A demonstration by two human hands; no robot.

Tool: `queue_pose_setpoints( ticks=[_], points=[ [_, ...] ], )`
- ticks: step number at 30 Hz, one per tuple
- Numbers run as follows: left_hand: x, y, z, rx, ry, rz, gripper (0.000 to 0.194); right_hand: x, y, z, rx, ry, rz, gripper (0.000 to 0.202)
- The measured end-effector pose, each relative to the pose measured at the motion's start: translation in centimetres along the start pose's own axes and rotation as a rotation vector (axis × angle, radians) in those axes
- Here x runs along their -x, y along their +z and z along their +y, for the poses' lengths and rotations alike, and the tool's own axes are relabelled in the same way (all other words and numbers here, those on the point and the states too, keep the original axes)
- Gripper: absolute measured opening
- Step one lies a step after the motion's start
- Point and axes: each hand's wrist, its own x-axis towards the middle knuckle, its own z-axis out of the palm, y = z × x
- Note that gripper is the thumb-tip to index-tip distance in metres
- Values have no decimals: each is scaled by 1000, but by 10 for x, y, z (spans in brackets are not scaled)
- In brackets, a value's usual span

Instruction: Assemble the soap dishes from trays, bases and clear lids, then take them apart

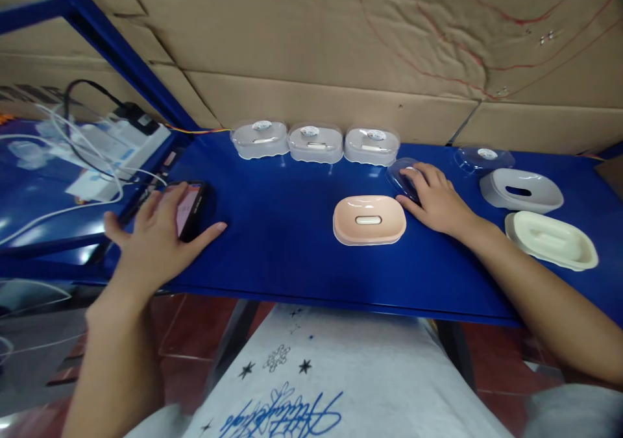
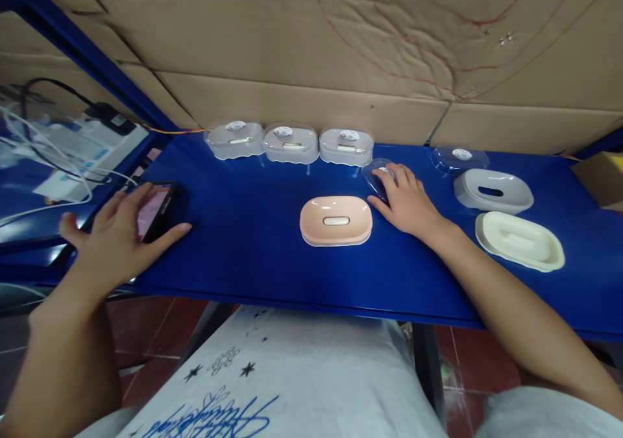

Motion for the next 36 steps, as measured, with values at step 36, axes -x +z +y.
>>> queue_pose_setpoints(
  ticks=[36],
  points=[
    [-58, 91, 154, 537, 707, -593, 94, 10, -24, -44, -219, -427, 353, 60]
  ],
)
